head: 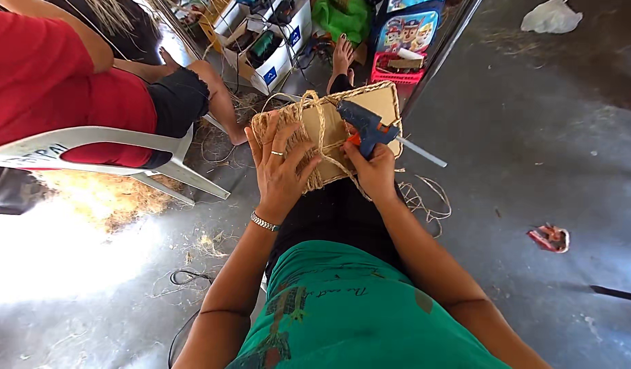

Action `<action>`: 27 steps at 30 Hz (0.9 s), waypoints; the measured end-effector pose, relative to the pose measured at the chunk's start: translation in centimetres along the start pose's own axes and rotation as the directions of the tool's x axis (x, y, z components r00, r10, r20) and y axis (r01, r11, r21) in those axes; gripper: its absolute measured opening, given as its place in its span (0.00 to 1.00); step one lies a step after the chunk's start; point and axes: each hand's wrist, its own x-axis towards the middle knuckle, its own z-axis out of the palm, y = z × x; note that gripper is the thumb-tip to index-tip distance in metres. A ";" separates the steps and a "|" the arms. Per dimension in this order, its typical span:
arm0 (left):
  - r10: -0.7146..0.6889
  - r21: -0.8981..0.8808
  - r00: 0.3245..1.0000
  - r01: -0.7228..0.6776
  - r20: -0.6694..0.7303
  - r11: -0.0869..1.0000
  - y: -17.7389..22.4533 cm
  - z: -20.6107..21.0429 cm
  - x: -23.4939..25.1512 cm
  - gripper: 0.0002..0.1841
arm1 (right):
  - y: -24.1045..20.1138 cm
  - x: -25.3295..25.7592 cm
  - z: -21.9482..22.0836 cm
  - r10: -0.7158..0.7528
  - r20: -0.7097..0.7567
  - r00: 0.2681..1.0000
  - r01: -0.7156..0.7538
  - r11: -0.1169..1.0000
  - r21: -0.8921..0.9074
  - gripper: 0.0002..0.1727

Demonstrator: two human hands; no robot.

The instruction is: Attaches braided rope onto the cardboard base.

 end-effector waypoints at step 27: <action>-0.453 -0.185 0.889 0.457 0.064 0.870 -2.8 -3.5 0.2 0.31 | -0.7 -1.0 -0.5 0.044 0.016 0.999 -0.041 0.983 -0.179 0.13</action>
